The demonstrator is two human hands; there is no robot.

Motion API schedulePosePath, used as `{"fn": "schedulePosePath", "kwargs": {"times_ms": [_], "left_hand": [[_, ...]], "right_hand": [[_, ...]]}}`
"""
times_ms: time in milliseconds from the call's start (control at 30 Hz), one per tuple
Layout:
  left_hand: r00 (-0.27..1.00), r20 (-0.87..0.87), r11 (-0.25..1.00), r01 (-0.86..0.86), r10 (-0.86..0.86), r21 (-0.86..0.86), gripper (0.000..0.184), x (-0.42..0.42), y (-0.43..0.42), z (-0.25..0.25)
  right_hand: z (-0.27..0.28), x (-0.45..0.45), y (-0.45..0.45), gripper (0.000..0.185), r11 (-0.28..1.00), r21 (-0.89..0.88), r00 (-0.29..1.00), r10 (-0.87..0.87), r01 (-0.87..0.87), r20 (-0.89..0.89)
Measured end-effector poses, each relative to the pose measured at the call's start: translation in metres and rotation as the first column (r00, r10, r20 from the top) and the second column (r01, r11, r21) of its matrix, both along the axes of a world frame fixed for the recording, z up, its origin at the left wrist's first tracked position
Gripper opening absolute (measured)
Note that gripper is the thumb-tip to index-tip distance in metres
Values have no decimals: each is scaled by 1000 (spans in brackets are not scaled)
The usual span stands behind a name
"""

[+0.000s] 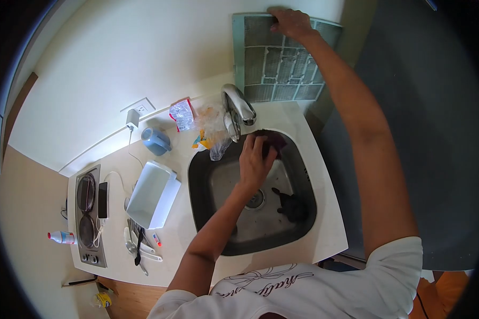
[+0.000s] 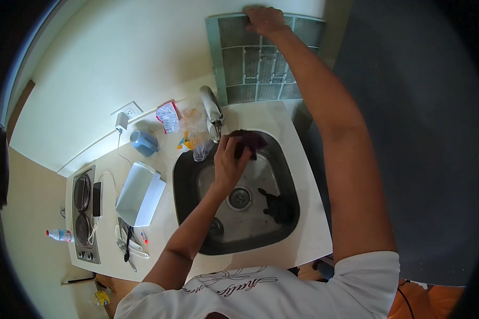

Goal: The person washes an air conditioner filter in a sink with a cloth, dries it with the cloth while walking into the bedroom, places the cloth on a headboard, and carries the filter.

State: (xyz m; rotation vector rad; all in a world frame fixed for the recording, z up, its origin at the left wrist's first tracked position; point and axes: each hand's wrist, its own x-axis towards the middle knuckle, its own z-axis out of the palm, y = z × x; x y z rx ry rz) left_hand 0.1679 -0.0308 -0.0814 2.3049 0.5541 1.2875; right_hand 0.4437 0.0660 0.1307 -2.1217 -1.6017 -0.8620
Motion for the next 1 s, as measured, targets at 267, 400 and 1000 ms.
{"fn": "schedulePosePath", "kwargs": {"times_ms": [267, 400, 1000], "left_hand": [[998, -56, 976, -10, -2, -215, 25, -71, -42, 18], [999, -46, 959, -40, 29, -280, 24, -100, -50, 20], [998, 34, 937, -45, 60, -347, 21, -125, -64, 19]], "right_hand": [[-13, -33, 21, 43, 999, 24, 999, 45, -46, 8], [-58, 10, 67, 65, 925, 353, 988, 154, -143, -4], [-13, -80, 11, 48, 928, 208, 949, 317, -308, -9]]}}
